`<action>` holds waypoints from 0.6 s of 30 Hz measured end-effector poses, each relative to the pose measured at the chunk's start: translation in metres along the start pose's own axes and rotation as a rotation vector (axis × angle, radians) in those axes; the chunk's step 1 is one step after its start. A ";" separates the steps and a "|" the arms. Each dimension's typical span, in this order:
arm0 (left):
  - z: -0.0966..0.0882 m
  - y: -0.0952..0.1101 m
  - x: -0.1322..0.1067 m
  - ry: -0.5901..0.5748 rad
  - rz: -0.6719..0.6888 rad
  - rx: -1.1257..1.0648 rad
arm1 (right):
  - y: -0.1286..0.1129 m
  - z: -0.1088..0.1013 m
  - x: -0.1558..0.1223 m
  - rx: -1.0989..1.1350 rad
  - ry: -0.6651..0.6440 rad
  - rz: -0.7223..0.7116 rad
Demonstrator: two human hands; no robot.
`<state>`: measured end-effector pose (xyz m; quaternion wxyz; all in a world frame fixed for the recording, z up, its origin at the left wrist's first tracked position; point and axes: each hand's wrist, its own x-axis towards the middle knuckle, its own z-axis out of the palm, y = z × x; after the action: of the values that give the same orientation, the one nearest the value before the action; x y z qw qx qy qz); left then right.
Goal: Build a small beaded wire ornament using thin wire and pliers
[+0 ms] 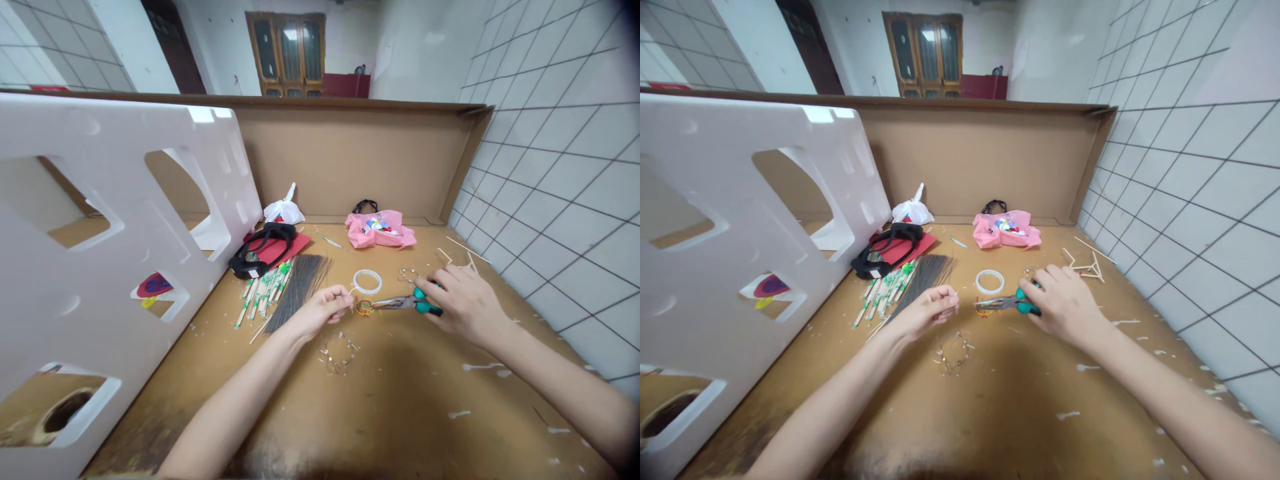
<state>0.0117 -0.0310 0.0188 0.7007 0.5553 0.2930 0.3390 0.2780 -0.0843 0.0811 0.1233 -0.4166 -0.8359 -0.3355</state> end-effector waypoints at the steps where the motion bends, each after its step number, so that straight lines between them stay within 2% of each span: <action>1: 0.001 -0.001 0.000 -0.009 -0.007 -0.053 | -0.002 0.001 0.001 -0.014 0.012 -0.036; 7: 0.010 0.004 -0.005 -0.004 -0.047 -0.175 | -0.013 0.005 0.006 -0.070 0.036 -0.093; 13: 0.014 0.006 -0.006 -0.008 -0.061 -0.198 | -0.014 0.005 0.008 -0.093 0.075 -0.114; 18: 0.018 0.006 -0.005 -0.012 -0.074 -0.205 | -0.015 0.005 0.004 -0.109 0.049 -0.112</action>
<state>0.0223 -0.0447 0.0283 0.7676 0.4714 0.2727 0.3380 0.2644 -0.0850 0.0724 0.1017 -0.3669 -0.8352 -0.3970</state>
